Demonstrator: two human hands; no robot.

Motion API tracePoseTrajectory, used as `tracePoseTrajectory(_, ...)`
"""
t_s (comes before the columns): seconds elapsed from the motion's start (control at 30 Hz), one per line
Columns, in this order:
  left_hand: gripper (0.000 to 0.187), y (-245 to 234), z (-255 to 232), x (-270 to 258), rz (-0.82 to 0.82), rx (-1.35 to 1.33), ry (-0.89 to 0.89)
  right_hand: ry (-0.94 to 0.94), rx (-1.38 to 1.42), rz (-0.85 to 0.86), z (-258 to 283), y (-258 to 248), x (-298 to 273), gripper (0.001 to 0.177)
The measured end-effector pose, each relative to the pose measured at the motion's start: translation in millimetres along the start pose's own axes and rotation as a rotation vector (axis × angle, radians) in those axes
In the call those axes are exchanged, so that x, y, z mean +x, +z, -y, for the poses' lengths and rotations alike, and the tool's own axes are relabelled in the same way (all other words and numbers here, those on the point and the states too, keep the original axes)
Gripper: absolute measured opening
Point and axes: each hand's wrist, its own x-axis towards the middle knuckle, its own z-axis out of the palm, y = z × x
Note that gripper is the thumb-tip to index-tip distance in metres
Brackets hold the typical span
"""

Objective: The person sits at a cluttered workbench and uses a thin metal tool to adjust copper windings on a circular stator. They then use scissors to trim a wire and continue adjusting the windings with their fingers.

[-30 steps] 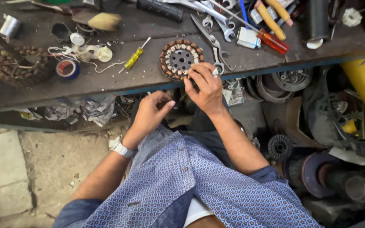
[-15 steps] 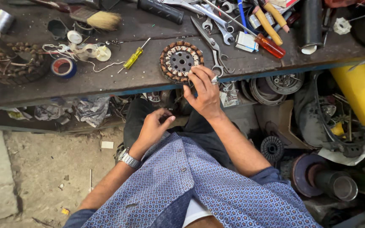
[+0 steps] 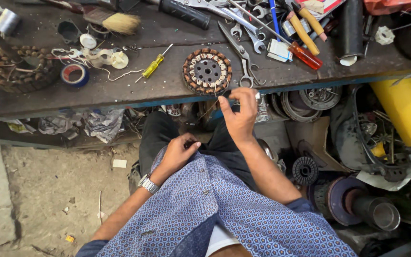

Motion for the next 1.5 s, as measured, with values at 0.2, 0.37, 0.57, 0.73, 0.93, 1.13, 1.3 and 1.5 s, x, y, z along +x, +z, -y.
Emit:
tracePoseTrajectory(0.2, 0.027, 3, 6, 1, -0.011, -0.04, -0.046, 0.225, 0.08, 0.059, 10, 23, -16, 0.019)
tracePoseTrajectory(0.37, 0.027, 4, 5, -1, 0.013, 0.008, -0.034, 0.224, 0.072, 0.001, 9, 27, -16, 0.018)
tracePoseTrajectory(0.57, 0.028, 4, 5, 1, 0.0, -0.034, -0.069, 0.026, 0.019, 0.025, 2, 25, -20, 0.011)
tracePoseTrajectory(0.73, 0.029, 6, 4, 4, 0.015, -0.028, -0.072, 0.247, 0.196, -0.016, 4, 30, -26, 0.014)
tracePoseTrajectory(0.93, 0.03, 7, 2, 6, 0.039, -0.014, -0.103, 0.175, 0.137, -0.044, 3, 35, -18, 0.015)
tracePoseTrajectory(1.13, 0.03, 15, 7, 5, 0.026, -0.034, -0.06, 0.146, 0.135, -0.039, 3, 41, -25, 0.014)
tracePoseTrajectory(1.3, 0.032, 12, 15, 4, 0.021, -0.008, -0.067, 0.315, 0.274, -0.008, 5, 45, -26, 0.015)
tracePoseTrajectory(1.5, 0.033, 13, 15, 6, 0.06, 0.004, -0.089, 0.176, 0.141, 0.015, 1, 43, -27, 0.019)
